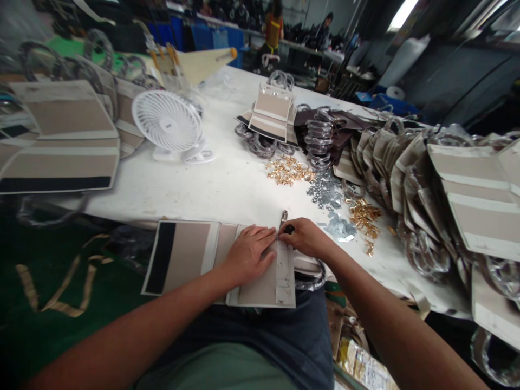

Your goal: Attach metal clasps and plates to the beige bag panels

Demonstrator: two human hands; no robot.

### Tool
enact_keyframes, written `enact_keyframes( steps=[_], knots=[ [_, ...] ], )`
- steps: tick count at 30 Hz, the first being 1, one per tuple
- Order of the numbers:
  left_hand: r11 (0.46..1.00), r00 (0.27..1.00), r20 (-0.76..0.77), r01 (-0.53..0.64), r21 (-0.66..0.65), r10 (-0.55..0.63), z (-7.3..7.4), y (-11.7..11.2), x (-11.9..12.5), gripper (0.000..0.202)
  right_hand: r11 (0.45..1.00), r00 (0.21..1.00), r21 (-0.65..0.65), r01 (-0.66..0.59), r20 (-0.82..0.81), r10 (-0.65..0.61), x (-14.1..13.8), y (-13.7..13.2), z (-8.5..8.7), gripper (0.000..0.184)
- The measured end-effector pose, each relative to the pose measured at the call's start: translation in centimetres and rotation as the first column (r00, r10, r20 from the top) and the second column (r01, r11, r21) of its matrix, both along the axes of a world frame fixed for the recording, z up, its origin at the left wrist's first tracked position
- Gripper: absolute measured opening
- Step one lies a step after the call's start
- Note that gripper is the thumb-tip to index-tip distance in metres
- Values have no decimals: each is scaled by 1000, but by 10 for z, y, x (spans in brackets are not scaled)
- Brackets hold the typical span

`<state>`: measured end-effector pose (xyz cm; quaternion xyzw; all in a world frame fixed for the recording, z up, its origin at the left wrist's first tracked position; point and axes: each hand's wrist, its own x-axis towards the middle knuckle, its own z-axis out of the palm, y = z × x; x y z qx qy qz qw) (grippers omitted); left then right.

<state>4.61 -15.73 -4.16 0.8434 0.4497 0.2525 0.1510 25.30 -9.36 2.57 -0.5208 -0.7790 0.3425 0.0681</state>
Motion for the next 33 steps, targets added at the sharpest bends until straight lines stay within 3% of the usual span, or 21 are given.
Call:
enact_keyframes(
  steps=[6,13,18,25,30,33],
  knots=[
    [998,994,96,-59,1,59,1,5,5,35,1000,994,23,-12,104,10,-2,6,1,14],
    [995,986,129,-103,2,102,4,10,11,20,981,945,182,70,303,-124,-6,-3,-4,13],
    [992,981,144,-128,-1,127,6,15,15,13,954,951,270,133,236,-199,-2,-18,-13,13],
    [990,977,155,-144,-14,144,5,23,18,5,975,981,113,191,-39,-188,13,-22,-5,16],
    [996,989,119,-93,1,92,6,30,14,5,913,916,104,395,-120,-382,31,-26,7,22],
    [999,993,106,-54,2,53,8,34,11,4,872,885,153,465,-92,-456,49,-12,6,25]
  ],
)
